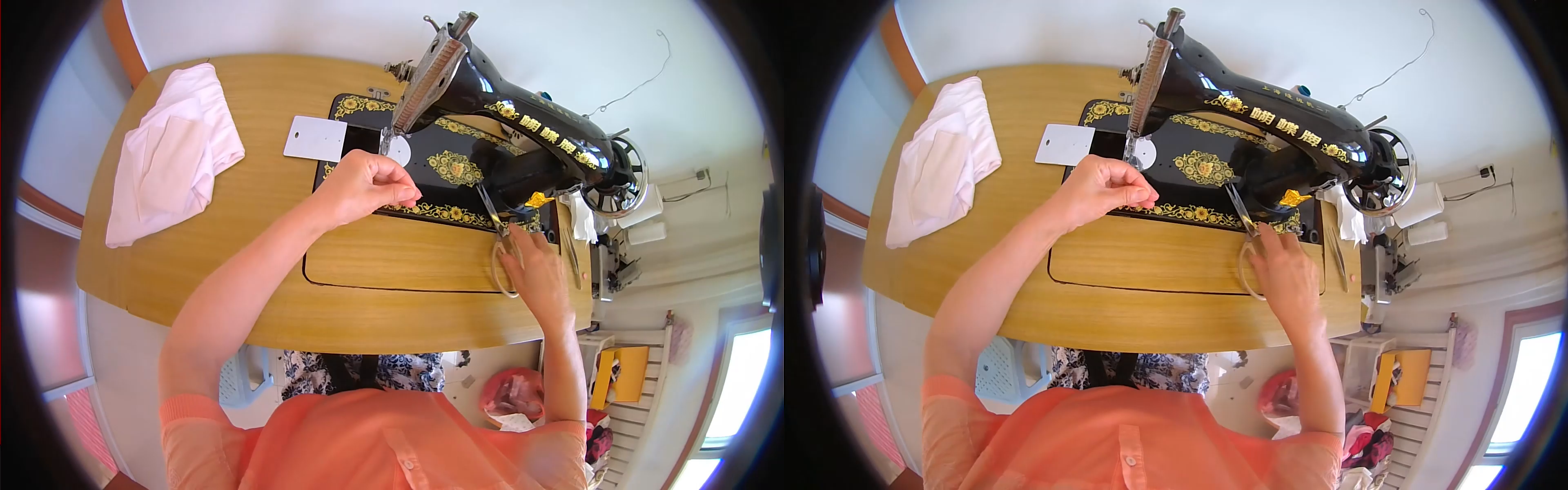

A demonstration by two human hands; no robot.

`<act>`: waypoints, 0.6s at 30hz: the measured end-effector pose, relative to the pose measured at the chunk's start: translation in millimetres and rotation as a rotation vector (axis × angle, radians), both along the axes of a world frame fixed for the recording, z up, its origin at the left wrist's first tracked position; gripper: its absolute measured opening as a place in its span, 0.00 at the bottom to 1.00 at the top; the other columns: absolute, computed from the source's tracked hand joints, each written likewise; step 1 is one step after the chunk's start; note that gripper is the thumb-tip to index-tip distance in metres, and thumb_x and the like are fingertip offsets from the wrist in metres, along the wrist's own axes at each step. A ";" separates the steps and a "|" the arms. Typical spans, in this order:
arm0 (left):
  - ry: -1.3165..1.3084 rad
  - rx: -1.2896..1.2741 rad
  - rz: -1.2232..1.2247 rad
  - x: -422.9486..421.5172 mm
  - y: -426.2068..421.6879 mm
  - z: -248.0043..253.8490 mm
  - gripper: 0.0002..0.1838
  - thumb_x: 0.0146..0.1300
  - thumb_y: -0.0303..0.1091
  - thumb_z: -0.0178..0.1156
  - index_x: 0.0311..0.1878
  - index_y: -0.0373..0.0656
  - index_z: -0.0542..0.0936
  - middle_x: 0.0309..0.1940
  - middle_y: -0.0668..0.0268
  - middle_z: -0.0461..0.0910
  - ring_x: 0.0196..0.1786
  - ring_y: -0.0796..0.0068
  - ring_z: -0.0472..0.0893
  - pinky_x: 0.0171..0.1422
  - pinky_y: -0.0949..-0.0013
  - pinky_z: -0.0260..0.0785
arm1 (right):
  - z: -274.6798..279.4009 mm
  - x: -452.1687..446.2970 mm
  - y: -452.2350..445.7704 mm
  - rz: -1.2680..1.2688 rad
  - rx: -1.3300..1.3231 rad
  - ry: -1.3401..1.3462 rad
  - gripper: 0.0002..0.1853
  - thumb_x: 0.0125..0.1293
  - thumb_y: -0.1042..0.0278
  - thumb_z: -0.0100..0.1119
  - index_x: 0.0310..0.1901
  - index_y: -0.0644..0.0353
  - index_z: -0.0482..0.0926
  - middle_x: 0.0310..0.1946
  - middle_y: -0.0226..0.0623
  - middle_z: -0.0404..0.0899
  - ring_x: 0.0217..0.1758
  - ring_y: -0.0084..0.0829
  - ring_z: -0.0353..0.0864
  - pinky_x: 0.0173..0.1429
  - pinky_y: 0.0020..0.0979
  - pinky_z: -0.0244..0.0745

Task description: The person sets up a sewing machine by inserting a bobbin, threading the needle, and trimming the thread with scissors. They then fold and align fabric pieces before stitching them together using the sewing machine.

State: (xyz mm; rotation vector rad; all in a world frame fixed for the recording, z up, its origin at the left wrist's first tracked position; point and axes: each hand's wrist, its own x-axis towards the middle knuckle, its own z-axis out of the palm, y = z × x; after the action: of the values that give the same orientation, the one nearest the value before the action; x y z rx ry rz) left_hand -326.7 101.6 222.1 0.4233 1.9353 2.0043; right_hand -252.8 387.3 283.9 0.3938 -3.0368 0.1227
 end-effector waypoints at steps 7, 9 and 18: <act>0.003 0.008 0.025 1.8 2.1 1.2 0.08 0.62 0.30 0.63 0.37 0.32 0.83 0.32 0.60 0.85 0.35 0.79 0.83 0.43 0.76 0.76 | -5.9 -19.5 -63.7 0.116 -0.692 0.078 0.18 0.51 0.74 0.71 0.46 0.60 0.81 0.41 0.37 0.78 0.38 0.32 0.81 0.37 0.28 0.78; -0.011 0.020 0.027 1.7 3.1 -0.7 0.08 0.62 0.30 0.64 0.37 0.32 0.83 0.32 0.61 0.85 0.35 0.79 0.83 0.42 0.76 0.76 | -19.1 -30.4 -81.6 0.174 -0.751 0.101 0.19 0.51 0.73 0.71 0.46 0.60 0.81 0.41 0.35 0.79 0.39 0.29 0.80 0.37 0.27 0.79; -0.003 -0.064 0.045 0.4 -0.7 2.5 0.08 0.64 0.29 0.62 0.37 0.32 0.83 0.31 0.62 0.85 0.37 0.78 0.83 0.43 0.75 0.76 | -51.1 -50.4 -105.6 0.263 -0.888 0.176 0.12 0.52 0.74 0.71 0.40 0.61 0.83 0.34 0.35 0.81 0.32 0.30 0.82 0.35 0.27 0.78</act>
State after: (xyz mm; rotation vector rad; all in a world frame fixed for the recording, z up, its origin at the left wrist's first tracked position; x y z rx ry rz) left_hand -326.3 100.9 224.6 0.3642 2.0183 1.9632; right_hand -303.2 281.7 232.8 0.6452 -2.4049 1.2883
